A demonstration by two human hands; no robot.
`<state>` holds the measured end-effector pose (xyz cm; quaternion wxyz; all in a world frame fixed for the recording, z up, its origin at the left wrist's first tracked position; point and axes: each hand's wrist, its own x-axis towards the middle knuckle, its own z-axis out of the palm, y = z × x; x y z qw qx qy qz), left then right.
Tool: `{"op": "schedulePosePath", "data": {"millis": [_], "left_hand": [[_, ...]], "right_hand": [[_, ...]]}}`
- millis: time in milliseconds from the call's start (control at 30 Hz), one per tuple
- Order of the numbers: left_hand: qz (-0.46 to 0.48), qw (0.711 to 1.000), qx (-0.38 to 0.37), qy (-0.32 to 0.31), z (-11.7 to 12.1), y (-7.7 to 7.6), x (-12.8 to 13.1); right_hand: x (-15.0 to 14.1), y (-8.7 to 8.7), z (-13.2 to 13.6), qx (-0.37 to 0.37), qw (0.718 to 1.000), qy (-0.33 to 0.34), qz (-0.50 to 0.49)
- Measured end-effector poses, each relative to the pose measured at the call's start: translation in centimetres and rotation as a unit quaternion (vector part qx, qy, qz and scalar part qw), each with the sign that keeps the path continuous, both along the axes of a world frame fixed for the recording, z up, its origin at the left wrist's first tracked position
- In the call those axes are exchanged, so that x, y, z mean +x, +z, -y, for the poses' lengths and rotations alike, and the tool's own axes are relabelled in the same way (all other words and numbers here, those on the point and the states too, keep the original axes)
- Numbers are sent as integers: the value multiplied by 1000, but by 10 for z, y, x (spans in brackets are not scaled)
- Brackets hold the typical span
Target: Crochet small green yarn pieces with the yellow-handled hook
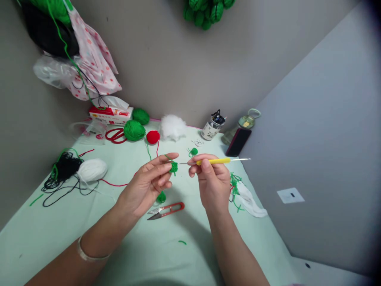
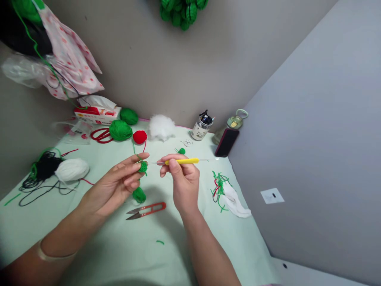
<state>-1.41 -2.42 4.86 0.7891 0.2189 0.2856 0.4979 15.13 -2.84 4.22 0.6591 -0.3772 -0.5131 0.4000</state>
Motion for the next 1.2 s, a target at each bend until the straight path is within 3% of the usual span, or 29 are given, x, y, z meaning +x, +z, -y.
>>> {"op": "schedulePosePath", "data": {"millis": [167, 433, 600, 867, 1033, 1200], "left_hand": [[-75, 995, 71, 8, 7, 0, 7], [-104, 992, 67, 15, 6, 2, 4], [-112, 991, 74, 24, 8, 3, 3], [-125, 986, 105, 45, 6, -1, 4], [-132, 983, 117, 53, 7, 2, 5], [-168, 971, 154, 74, 10, -2, 6]], "right_hand": [[-6, -4, 2, -12, 999, 39, 23], [-1, 0, -1, -45, 993, 80, -75], [1, 1, 1, -22, 998, 62, -25], [0, 6, 13, 108, 980, -43, 159], [2, 3, 15, 199, 940, -77, 265], [3, -2, 13, 307, 896, -82, 310]]}}
